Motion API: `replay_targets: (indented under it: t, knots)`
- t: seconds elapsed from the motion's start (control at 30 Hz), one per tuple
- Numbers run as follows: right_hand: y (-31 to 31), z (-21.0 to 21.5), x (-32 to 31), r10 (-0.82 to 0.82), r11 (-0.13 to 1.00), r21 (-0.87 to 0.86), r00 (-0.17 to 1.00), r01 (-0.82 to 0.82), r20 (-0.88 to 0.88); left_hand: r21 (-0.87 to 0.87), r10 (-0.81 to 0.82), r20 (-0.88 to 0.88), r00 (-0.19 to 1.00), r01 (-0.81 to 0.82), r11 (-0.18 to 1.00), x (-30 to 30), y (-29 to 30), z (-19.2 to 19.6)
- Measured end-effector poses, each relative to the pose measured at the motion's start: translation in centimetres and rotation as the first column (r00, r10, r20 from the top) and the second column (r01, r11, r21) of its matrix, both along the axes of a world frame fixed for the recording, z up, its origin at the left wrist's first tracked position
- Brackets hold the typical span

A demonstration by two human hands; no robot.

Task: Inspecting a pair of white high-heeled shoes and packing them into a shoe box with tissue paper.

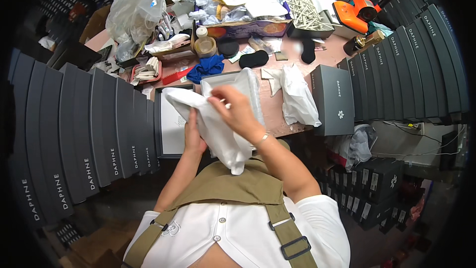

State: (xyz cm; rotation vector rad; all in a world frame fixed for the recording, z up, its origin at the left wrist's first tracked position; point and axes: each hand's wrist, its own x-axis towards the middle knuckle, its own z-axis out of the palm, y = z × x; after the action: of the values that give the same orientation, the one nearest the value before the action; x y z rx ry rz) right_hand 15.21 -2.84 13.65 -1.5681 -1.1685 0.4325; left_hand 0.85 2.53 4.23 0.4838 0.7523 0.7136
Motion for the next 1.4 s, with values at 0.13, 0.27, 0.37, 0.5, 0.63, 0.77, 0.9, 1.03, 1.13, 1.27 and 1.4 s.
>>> replay_targets:
  t: [0.13, 0.27, 0.37, 0.5, 0.63, 0.77, 0.9, 1.03, 1.13, 1.27, 1.4]
  knots:
    - [-6.4, 0.0, 3.9, 0.016, 0.921, -0.389, 0.999, -0.029, -0.037, -0.102, 0.110, 0.073, 0.991, -0.102, 0.989, -0.6, 2.5, 0.5]
    - [-8.9, -3.5, 0.8, 0.115, 0.867, -0.439, 0.952, -0.235, -0.282, -0.066, 0.133, 0.006, 0.991, -0.132, 0.989, 0.7, 1.5, 0.9]
    - [-7.4, -3.3, -1.2, 0.037, 0.961, -0.258, 0.970, -0.100, -0.239, 0.039, 0.159, -0.069, 0.985, -0.157, 0.987, 0.9, 0.1, 0.5]
    - [-7.3, -2.9, -0.7, 0.168, 0.884, -0.308, 0.854, -0.352, -0.492, 0.171, 0.172, -0.120, 0.978, -0.150, 0.974, 1.4, -1.6, -0.3]
    - [-9.2, -4.7, -1.7, -0.078, 0.990, -0.133, 0.641, -0.038, -0.763, 0.135, 0.195, -0.103, 0.975, -0.181, 0.974, 1.6, -1.3, -0.3]
    - [-10.8, -6.2, 0.1, -0.150, 0.924, -0.361, 0.747, -0.127, -0.648, 0.122, 0.258, -0.091, 0.962, -0.247, 0.961, 0.6, 0.4, 1.5]
    - [-9.9, -6.2, -0.9, -0.094, 0.844, -0.456, 0.760, -0.281, -0.643, 0.253, 0.301, -0.059, 0.952, -0.277, 0.927, 0.3, 0.1, 1.2]
    - [-9.1, -4.0, -1.0, 0.008, 0.915, -0.378, 0.942, -0.142, -0.335, 0.363, 0.313, -0.065, 0.948, -0.270, 0.892, 0.5, -1.0, 1.5]
    - [-8.3, -1.3, -2.5, 0.176, 0.966, -0.083, 0.857, -0.245, -0.485, 0.054, 0.297, -0.064, 0.953, -0.294, 0.954, -0.1, 0.2, 0.1]
    - [-8.9, -1.4, -3.9, 0.141, 0.948, -0.178, 0.851, -0.263, -0.506, -0.022, 0.331, -0.036, 0.943, -0.332, 0.943, -0.5, 1.0, 1.0]
    - [-9.7, -2.8, -4.1, -0.077, 0.823, -0.349, 0.521, -0.448, -0.850, 0.050, 0.319, -0.050, 0.947, -0.316, 0.947, 0.0, 0.7, 2.5]
